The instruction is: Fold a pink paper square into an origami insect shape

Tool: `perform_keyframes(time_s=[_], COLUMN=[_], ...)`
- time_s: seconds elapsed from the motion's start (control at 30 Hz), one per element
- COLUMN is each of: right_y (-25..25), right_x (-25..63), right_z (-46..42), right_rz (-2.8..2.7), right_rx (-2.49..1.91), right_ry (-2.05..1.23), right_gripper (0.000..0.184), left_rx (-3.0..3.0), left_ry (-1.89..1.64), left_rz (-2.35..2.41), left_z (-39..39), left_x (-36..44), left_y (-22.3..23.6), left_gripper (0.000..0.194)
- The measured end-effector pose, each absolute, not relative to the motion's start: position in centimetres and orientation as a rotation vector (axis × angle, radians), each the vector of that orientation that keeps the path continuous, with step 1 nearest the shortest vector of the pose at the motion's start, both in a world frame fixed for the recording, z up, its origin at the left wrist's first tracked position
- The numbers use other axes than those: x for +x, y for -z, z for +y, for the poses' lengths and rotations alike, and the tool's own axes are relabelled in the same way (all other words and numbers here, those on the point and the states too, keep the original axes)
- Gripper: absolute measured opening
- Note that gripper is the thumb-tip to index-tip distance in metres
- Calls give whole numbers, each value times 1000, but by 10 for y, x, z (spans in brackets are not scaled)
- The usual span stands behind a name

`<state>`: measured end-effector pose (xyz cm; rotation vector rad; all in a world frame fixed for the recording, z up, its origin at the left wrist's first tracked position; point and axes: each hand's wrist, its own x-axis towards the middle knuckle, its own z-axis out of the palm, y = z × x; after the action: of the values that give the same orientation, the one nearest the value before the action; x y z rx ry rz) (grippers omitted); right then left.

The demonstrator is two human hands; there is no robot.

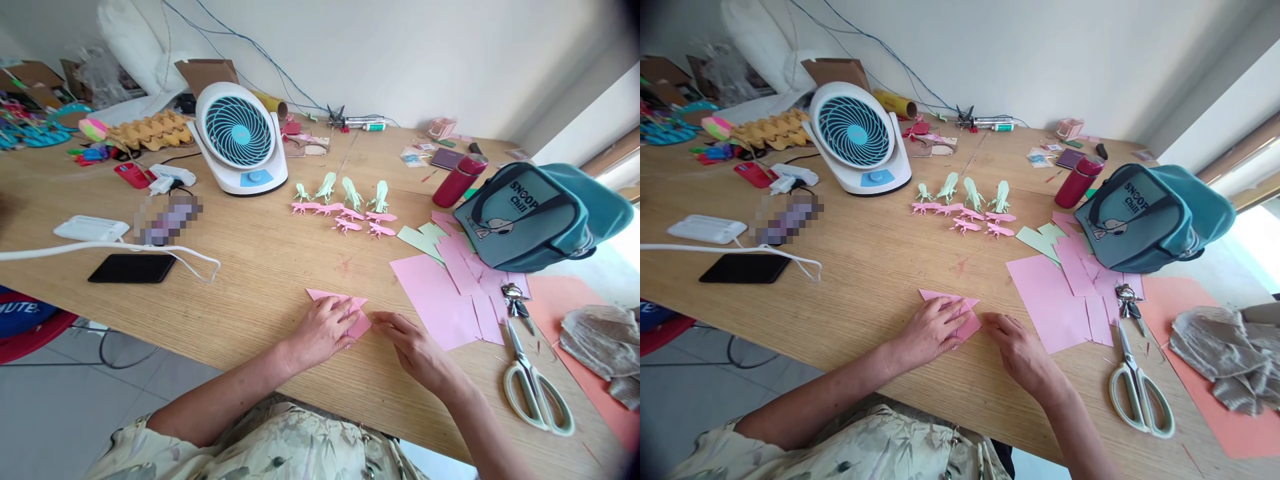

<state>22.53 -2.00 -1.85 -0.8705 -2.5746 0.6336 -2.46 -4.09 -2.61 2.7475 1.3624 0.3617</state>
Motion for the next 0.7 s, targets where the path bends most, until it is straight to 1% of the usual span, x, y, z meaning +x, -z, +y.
perform_keyframes(time_s=[0.1, 0.23, 0.3, 0.43, 0.57, 0.7], right_y=[19, 20, 20, 23, 28, 32], right_x=[217, 208, 207, 208, 207, 203], right_z=[-19, -20, -23, -33, -42, -46], right_rz=[-2567, -2612, -2612, -2583, -2524, -2505], right_rx=[-915, -928, -941, -986, -1040, -1075], right_ry=[-587, -468, -430, -392, -381, -345], right_gripper=[53, 47, 44, 43, 44, 42], left_rx=[2726, 2668, 2632, 2559, 2538, 2554], left_ry=[-372, -396, -399, -436, -472, -473], left_rz=[1373, 1392, 1404, 1511, 1625, 1664], left_z=[-42, -43, -42, -42, -46, -49], left_x=[-24, -22, -20, -10, 1, 5], left_y=[22, 15, 14, 19, 24, 26], left_gripper=[52, 54, 50, 35, 36, 32])
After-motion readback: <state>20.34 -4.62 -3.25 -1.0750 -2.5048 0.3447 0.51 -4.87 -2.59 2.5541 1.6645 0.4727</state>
